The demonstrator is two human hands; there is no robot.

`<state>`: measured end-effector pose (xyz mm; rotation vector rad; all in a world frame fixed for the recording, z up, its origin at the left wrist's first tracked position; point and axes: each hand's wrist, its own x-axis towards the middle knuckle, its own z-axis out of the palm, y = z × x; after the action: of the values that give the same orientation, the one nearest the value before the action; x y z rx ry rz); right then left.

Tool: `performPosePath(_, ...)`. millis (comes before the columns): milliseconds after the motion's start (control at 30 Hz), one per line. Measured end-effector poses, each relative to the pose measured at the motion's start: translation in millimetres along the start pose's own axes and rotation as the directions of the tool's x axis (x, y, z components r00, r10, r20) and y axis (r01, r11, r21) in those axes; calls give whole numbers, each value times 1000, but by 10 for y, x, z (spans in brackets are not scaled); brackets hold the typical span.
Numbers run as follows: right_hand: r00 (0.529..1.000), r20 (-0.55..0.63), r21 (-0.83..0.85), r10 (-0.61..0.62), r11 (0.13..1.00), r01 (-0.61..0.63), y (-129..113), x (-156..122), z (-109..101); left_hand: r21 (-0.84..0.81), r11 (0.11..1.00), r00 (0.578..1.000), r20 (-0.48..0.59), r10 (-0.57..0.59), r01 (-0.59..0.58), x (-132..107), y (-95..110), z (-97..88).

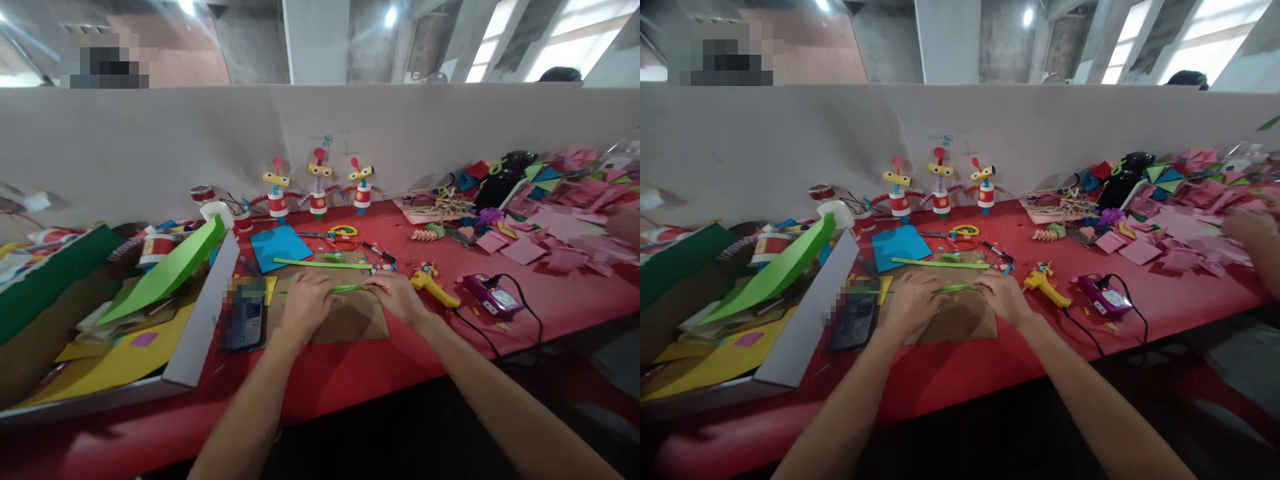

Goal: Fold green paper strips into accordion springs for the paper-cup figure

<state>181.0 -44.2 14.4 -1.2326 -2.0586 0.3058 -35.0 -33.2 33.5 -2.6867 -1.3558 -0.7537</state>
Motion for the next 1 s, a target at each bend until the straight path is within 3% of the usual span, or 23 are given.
performPosePath(267,992,-125,-87,-25,996,14,99,-97,-8,19,999,997,-67,38,-37,-22,29,134)
performPosePath(467,985,46,-325,-164,930,170,-98,-5,126,41,997,993,-98,63,-59,-33,13,184)
performPosePath(600,990,2,-357,-144,924,135,-94,49,252,38,997,994,-84,74,-71,-38,-96,203)
performPosePath(833,973,-201,-363,-114,931,34,219,11,267,87,995,994,-99,-43,51,-47,-398,19)
performPosePath(1000,970,-197,-370,-139,927,58,228,-14,309,125,992,996,-87,-24,35,-65,-547,-121)
